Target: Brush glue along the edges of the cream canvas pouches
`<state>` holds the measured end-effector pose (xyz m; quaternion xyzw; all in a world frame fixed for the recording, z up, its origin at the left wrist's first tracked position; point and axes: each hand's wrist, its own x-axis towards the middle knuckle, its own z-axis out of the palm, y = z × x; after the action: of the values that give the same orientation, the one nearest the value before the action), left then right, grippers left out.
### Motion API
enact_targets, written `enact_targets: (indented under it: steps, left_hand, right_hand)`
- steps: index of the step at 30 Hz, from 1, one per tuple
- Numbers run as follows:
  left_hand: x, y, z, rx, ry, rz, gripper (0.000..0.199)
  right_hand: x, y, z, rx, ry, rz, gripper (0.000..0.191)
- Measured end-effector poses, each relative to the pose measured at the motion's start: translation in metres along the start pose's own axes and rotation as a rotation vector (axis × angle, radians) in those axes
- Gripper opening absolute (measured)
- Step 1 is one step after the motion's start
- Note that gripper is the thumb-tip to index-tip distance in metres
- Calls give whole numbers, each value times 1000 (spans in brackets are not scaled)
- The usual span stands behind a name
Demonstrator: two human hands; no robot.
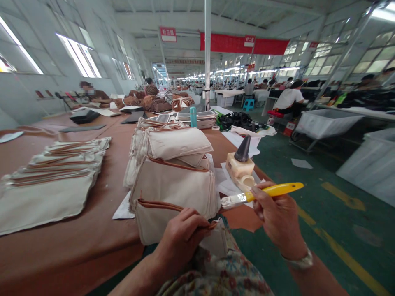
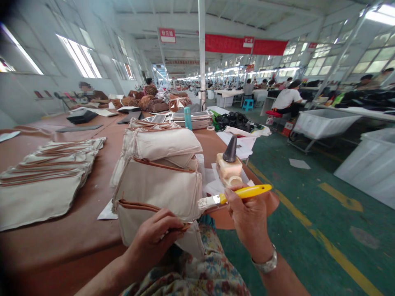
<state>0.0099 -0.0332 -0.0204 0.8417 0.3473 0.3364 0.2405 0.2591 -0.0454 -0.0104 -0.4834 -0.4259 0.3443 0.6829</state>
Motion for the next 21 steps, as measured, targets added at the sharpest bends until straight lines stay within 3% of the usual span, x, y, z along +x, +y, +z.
enact_targets:
  steps: [3,9,11,15,19,21]
  left_hand:
    - [-4,5,-1,68,-10,93,16]
    - [-7,8,-5,76,-76,68,13]
    - [-8,10,-6,75,-102,52,13]
    - [-8,14,-7,78,-118,59,14]
    - [-8,14,-10,75,-126,54,14]
    - [-6,15,-16,61,-133,6,11]
  right_hand:
    - [-5,-5,3,47,-89,72,27]
    - [-15,-26,-1,-63,-399,101,24]
    - [-13,-34,-7,-111,-379,81,23]
    - [-11,-32,-7,-33,-178,88,23]
    - [-21,-23,2,45,-364,216,25]
    - [-26,-28,-1,99,-338,262,27]
